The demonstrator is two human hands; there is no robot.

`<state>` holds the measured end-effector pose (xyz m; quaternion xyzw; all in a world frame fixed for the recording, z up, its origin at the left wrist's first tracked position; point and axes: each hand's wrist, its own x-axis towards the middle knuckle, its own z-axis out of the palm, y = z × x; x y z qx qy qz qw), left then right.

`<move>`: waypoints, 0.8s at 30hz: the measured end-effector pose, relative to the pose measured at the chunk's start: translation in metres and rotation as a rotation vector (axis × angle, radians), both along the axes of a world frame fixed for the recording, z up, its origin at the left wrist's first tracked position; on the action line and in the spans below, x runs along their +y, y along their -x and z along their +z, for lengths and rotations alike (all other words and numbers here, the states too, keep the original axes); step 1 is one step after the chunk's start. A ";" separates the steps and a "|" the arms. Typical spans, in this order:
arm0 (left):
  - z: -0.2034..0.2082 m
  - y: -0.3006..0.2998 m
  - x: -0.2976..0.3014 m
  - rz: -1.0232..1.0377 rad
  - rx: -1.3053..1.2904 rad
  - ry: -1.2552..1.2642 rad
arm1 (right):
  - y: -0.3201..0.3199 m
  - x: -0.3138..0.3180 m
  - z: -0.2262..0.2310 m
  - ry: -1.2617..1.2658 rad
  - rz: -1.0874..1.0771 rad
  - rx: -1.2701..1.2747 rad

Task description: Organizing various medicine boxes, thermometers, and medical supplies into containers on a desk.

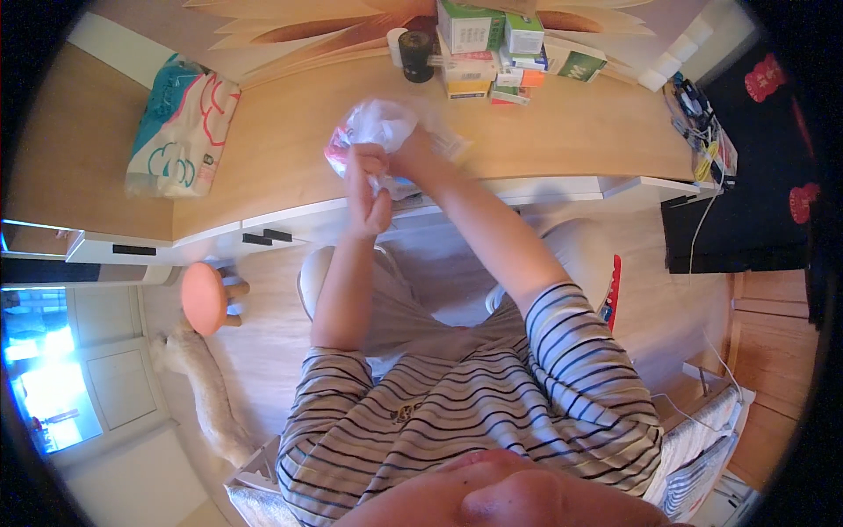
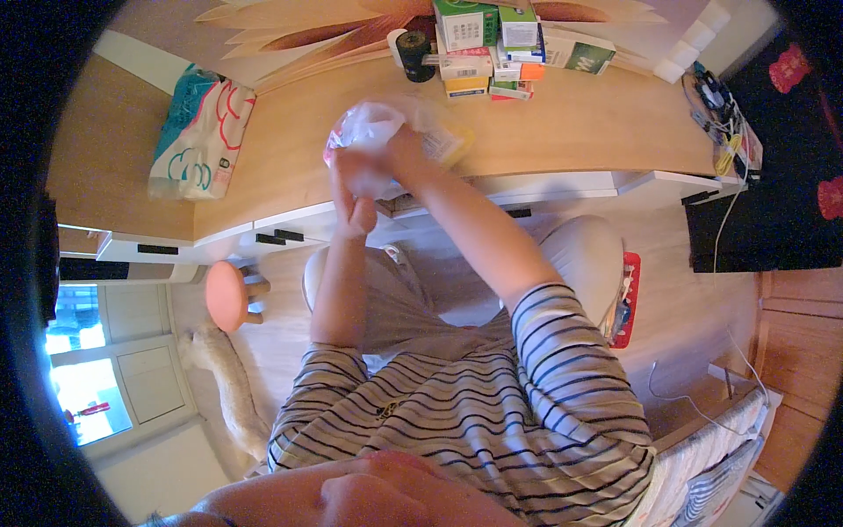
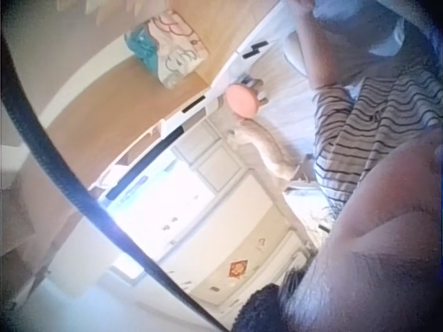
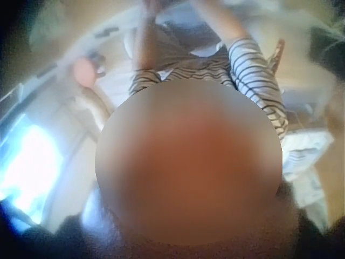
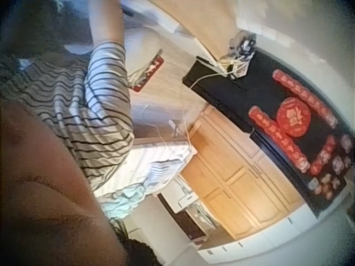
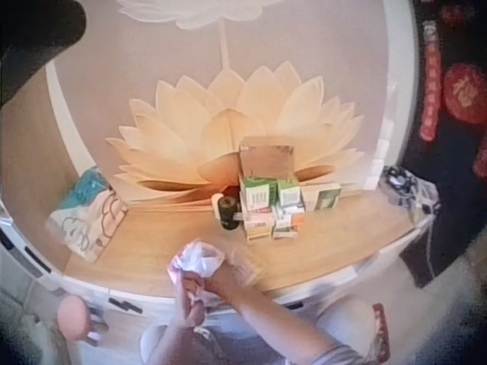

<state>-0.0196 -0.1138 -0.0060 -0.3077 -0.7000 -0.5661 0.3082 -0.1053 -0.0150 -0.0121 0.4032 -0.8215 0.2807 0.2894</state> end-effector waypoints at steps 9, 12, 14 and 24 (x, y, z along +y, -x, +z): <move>0.004 0.017 -0.008 0.127 0.049 0.194 | -0.036 0.036 0.038 0.629 0.140 -0.932; 0.012 0.018 0.008 0.098 0.094 0.327 | -0.051 0.044 0.035 1.075 0.400 -1.062; 0.010 0.018 0.018 0.168 0.182 0.521 | -0.058 0.053 0.026 1.036 0.290 -1.150; 0.000 0.028 0.016 0.665 0.063 0.753 | -0.099 0.124 0.055 -0.444 0.073 0.063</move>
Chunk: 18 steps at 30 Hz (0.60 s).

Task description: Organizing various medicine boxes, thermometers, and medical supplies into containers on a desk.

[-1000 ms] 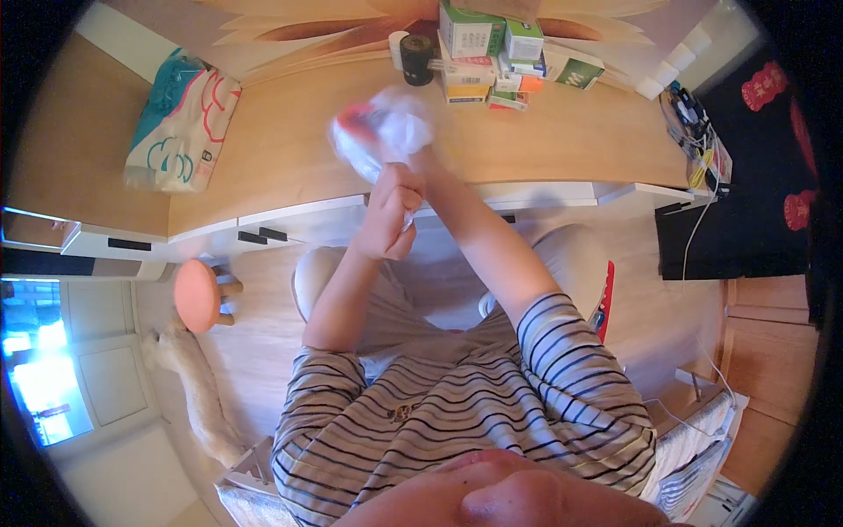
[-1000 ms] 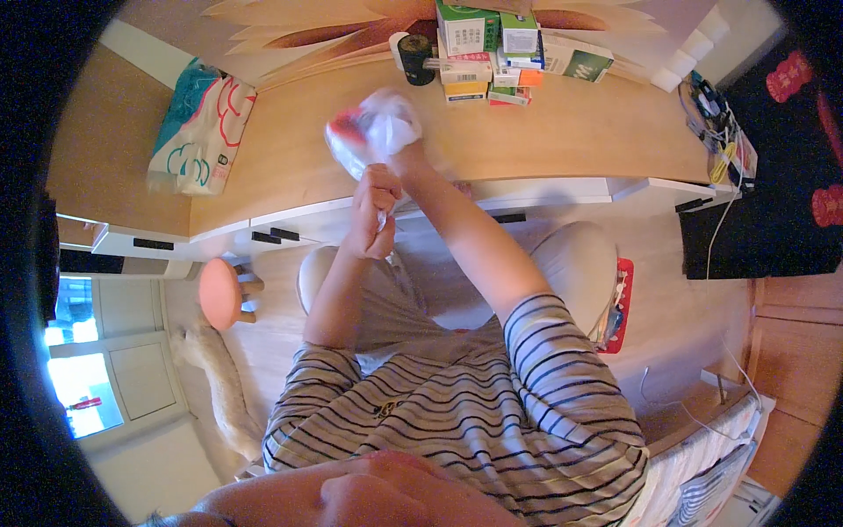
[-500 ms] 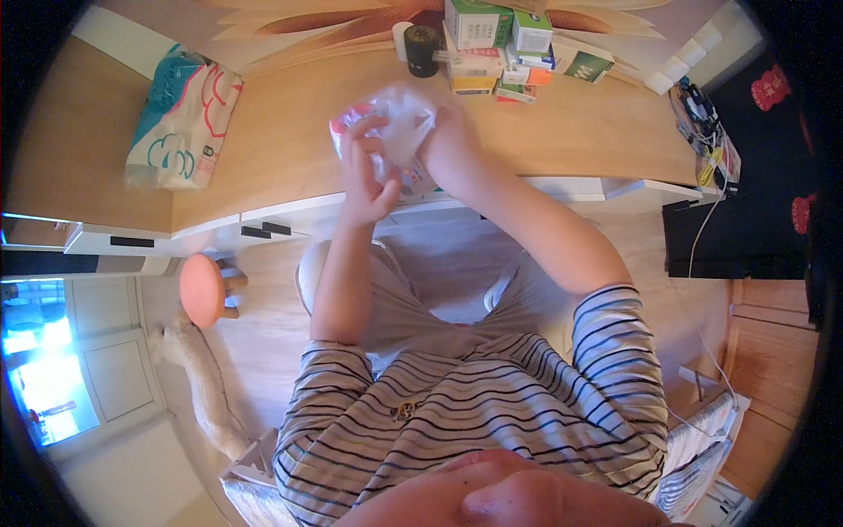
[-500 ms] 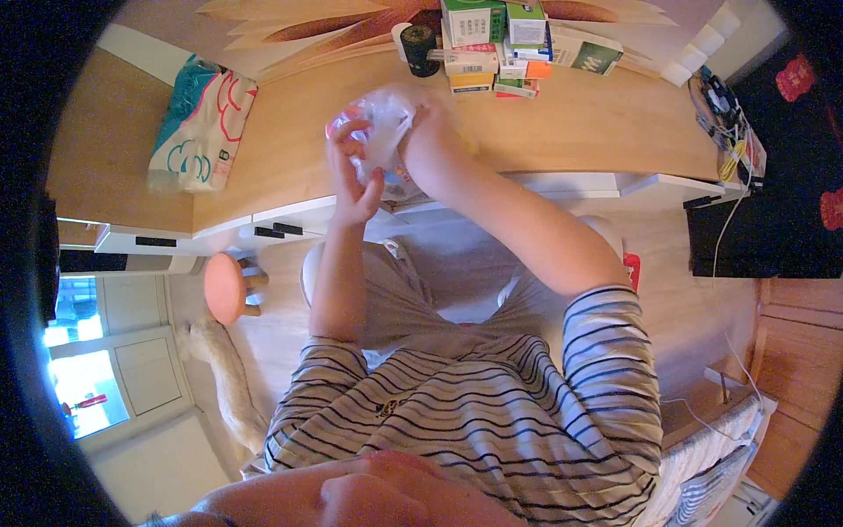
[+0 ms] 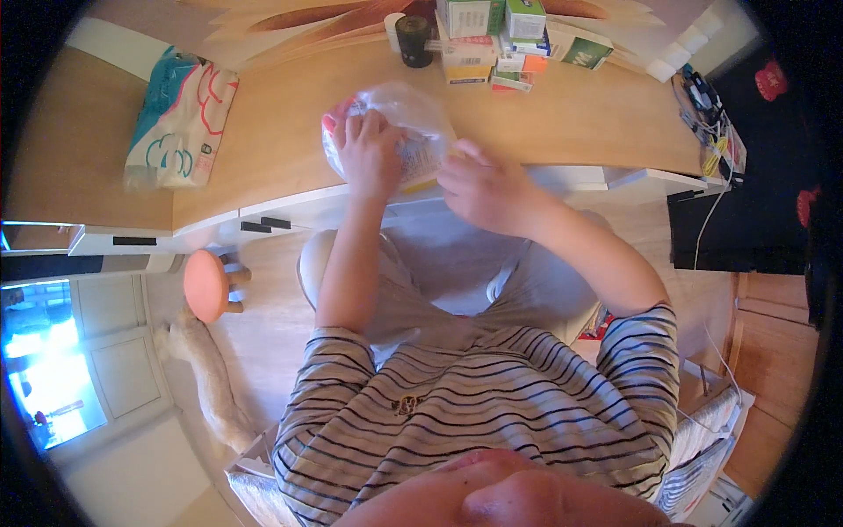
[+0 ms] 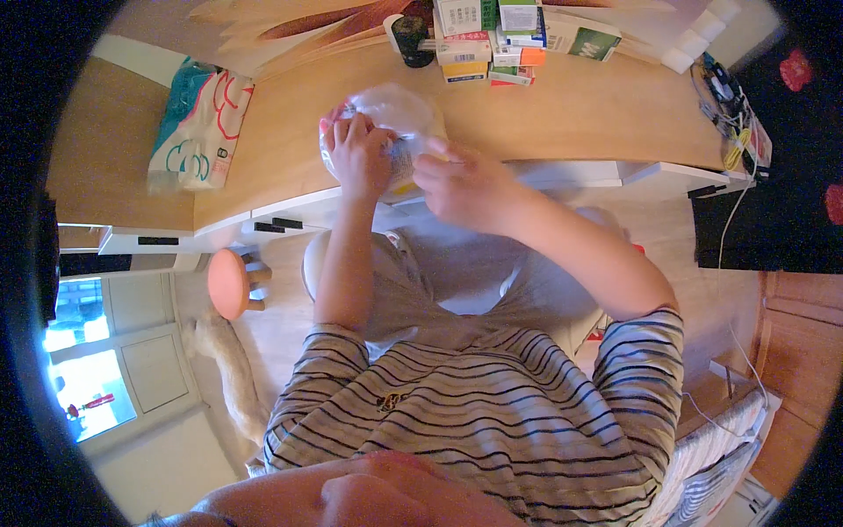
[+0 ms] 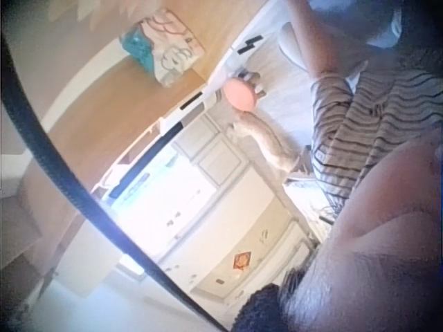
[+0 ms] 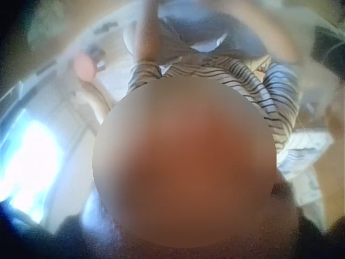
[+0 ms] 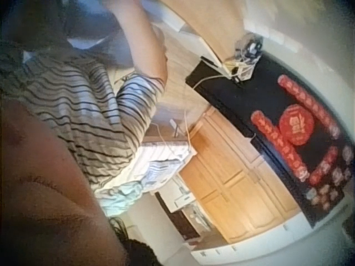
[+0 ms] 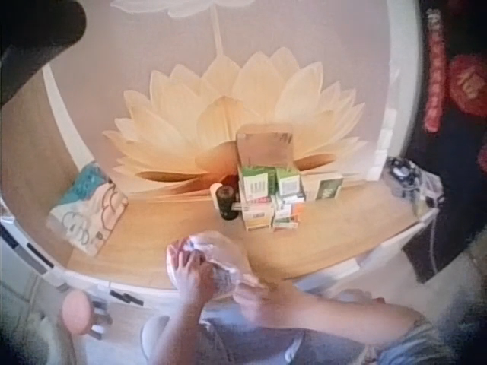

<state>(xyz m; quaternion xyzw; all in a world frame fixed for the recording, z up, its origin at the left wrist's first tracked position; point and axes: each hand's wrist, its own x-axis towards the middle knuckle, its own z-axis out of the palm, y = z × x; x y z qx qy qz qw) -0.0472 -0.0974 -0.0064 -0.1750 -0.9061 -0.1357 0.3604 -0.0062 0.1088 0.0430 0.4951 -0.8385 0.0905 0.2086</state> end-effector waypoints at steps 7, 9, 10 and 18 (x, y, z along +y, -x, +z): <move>0.010 -0.003 -0.005 -0.468 -0.395 -0.147 | 0.031 0.003 -0.025 0.863 0.000 -0.347; 0.019 -0.015 -0.004 -0.582 -0.492 -0.772 | 0.036 -0.003 -0.031 0.946 0.047 -0.430; 0.020 -0.013 -0.005 -0.576 -0.488 -0.762 | 0.039 -0.005 -0.034 1.019 0.084 -0.515; 0.010 0.003 -0.006 -0.433 -0.216 -0.544 | 0.054 -0.006 -0.051 1.508 0.238 -1.404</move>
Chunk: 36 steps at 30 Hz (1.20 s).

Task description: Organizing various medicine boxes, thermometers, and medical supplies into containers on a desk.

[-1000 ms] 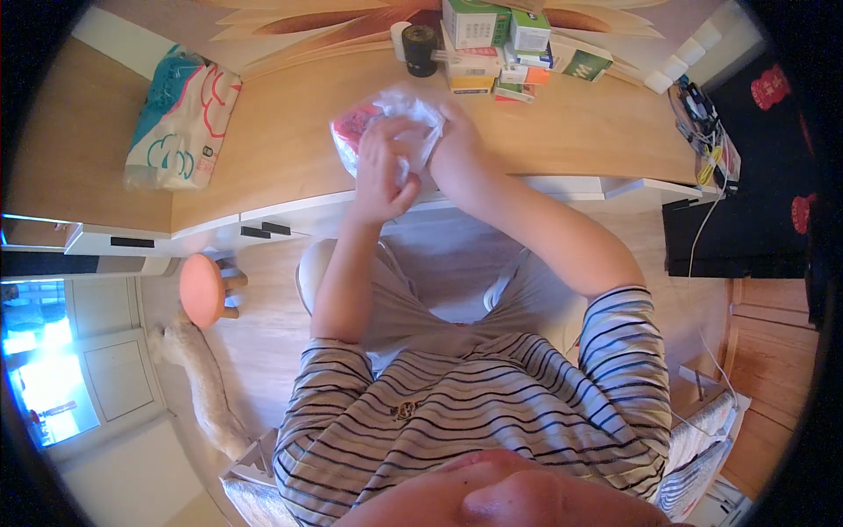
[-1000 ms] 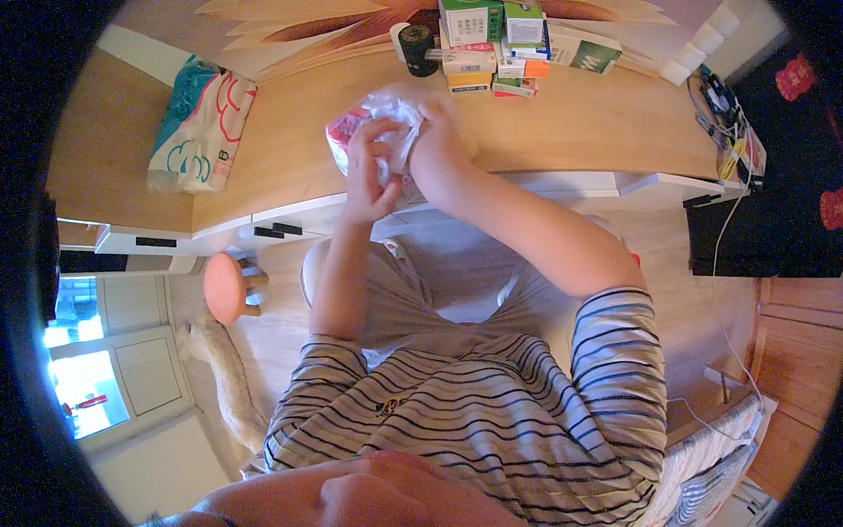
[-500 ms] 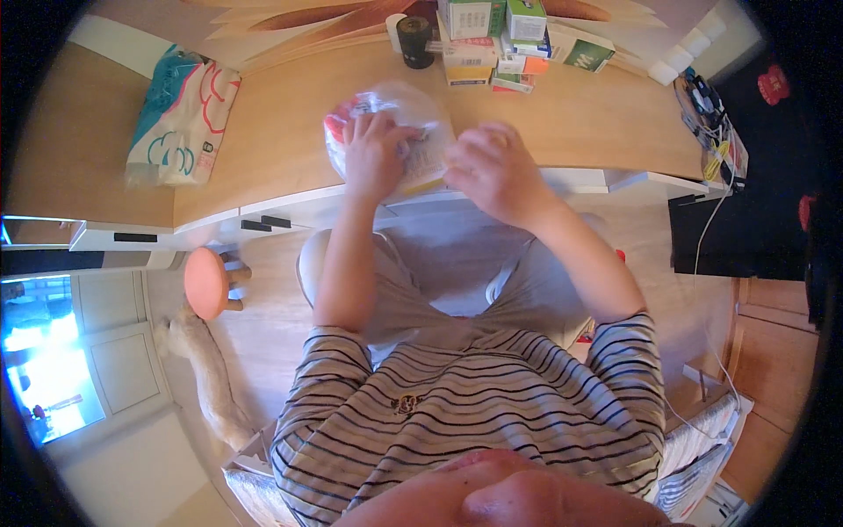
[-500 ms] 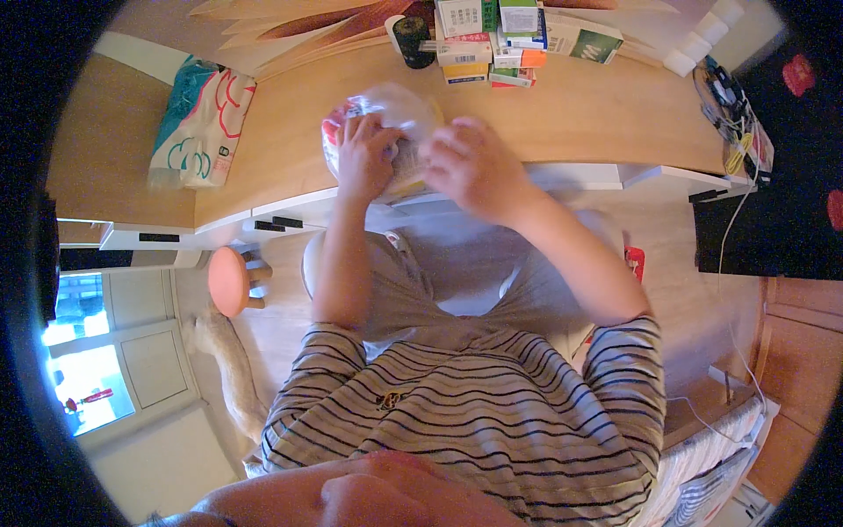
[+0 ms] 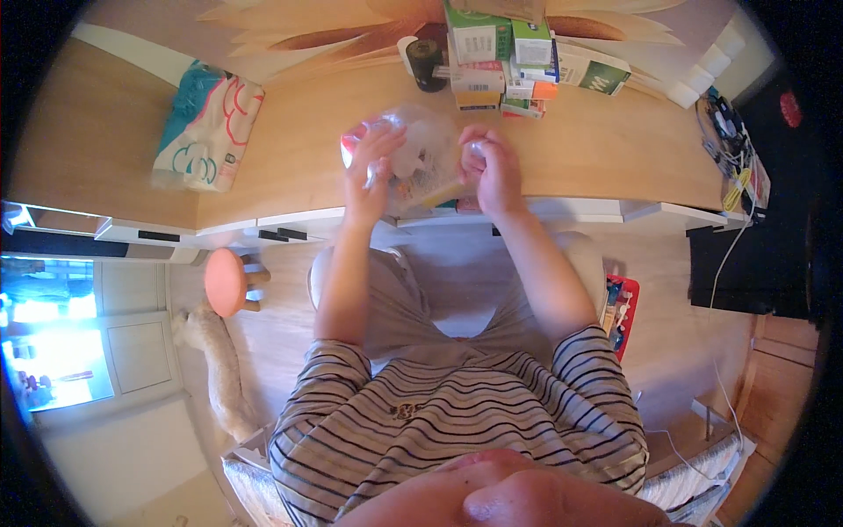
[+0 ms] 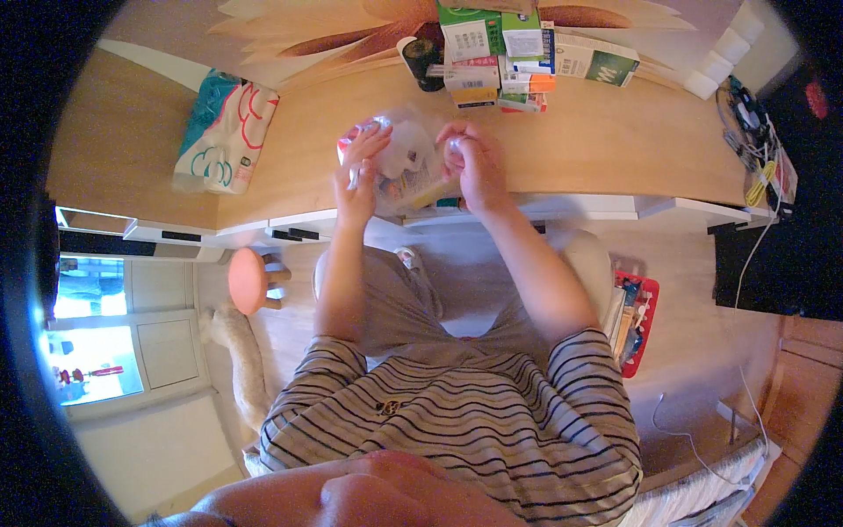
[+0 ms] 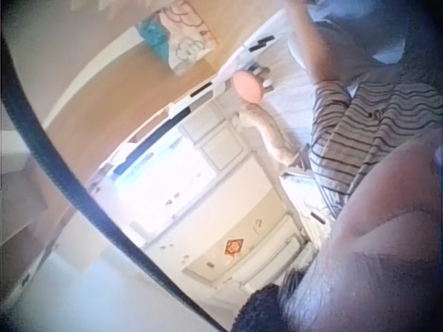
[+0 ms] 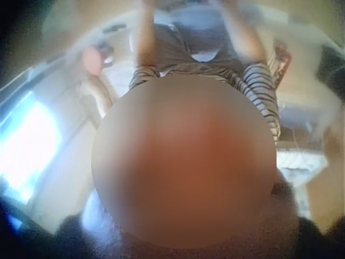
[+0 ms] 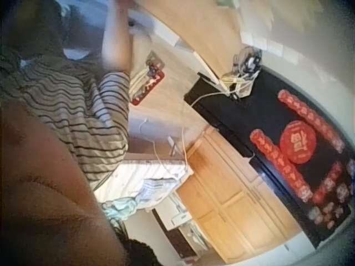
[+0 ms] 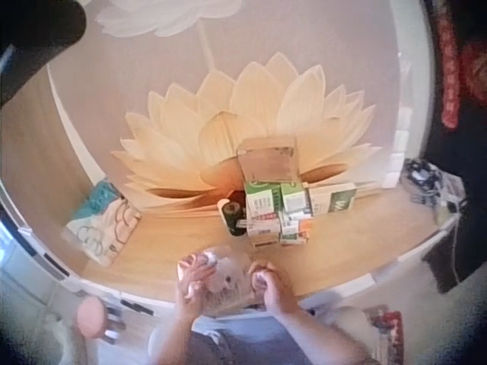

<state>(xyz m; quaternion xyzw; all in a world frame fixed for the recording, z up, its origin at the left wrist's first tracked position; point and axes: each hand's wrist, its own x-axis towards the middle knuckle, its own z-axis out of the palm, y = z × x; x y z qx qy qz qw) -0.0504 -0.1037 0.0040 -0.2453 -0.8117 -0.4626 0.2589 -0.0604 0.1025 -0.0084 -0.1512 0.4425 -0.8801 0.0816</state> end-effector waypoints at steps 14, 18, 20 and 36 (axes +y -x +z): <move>-0.030 0.007 0.056 -0.091 -0.289 -0.187 | 0.005 -0.035 -0.011 -0.431 -0.300 0.325; -0.024 0.009 0.061 -0.115 -0.233 0.011 | 0.010 -0.024 -0.014 -0.275 -0.237 0.287; -0.024 0.009 0.069 -0.017 -0.204 0.048 | 0.011 -0.019 -0.011 -0.218 -0.214 0.258; -0.032 0.004 0.071 -0.007 -0.518 -0.477 | 0.001 -0.006 -0.001 -0.597 -0.414 0.734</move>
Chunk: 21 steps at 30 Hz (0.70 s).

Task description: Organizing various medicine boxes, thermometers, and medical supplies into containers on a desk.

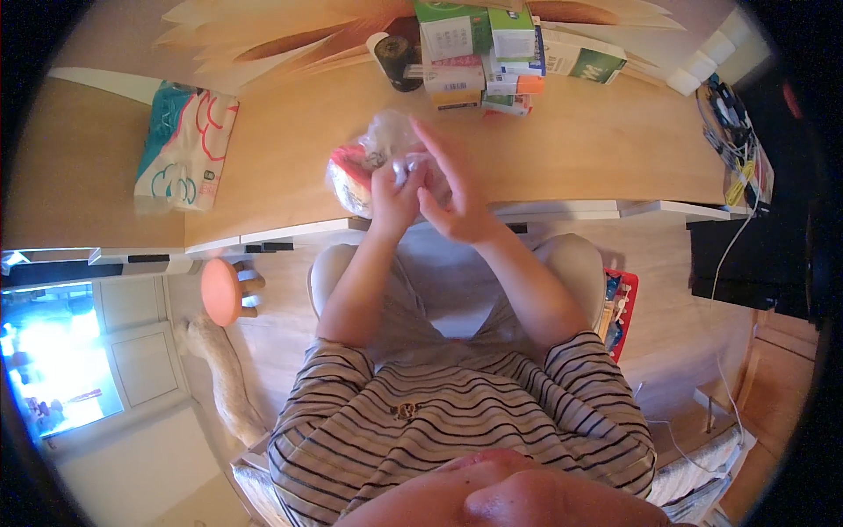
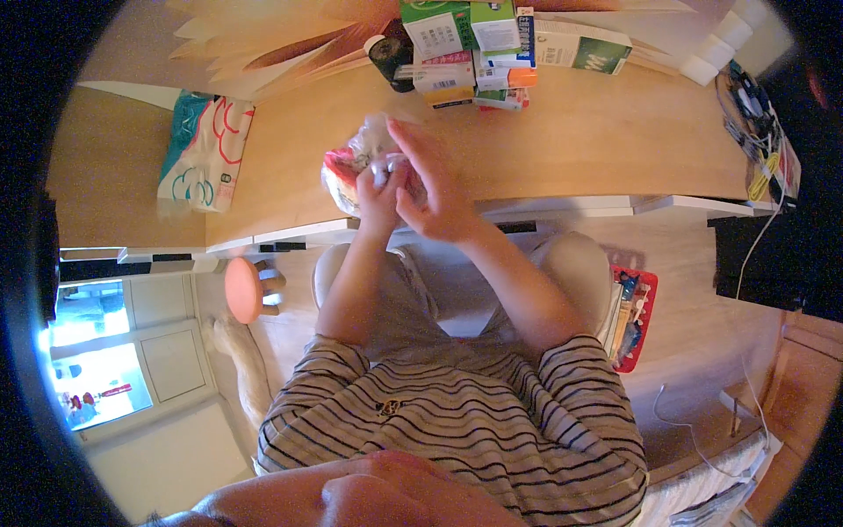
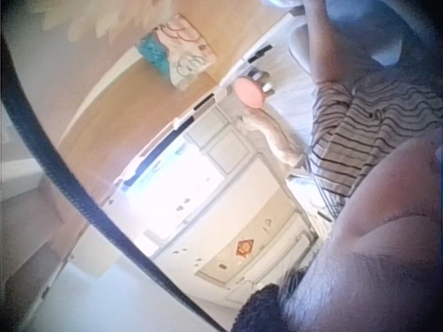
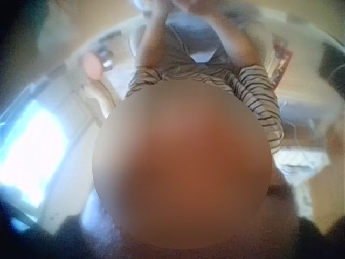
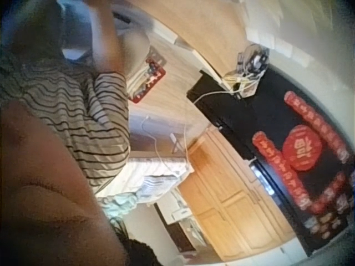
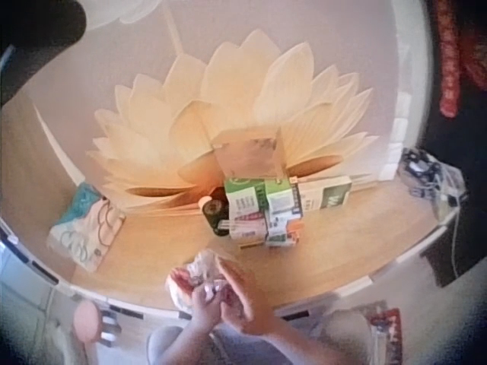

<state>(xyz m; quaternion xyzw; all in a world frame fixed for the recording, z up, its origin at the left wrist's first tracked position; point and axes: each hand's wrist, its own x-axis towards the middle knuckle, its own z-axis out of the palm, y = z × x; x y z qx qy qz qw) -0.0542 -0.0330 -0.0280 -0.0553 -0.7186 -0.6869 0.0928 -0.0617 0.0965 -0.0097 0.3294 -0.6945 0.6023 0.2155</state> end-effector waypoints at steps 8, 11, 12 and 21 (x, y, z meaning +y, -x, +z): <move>0.012 -0.002 -0.010 0.054 0.089 -0.057 | 0.006 0.000 -0.019 -0.185 -0.125 -0.099; 0.009 -0.001 -0.010 0.057 0.218 -0.096 | 0.004 0.001 -0.010 -0.253 -0.179 -0.020; 0.005 0.000 -0.014 0.057 0.216 -0.095 | 0.003 0.001 -0.008 -0.262 -0.188 -0.030; 0.010 0.004 -0.025 -0.216 0.388 0.157 | 0.011 0.000 -0.030 0.114 -0.081 -0.672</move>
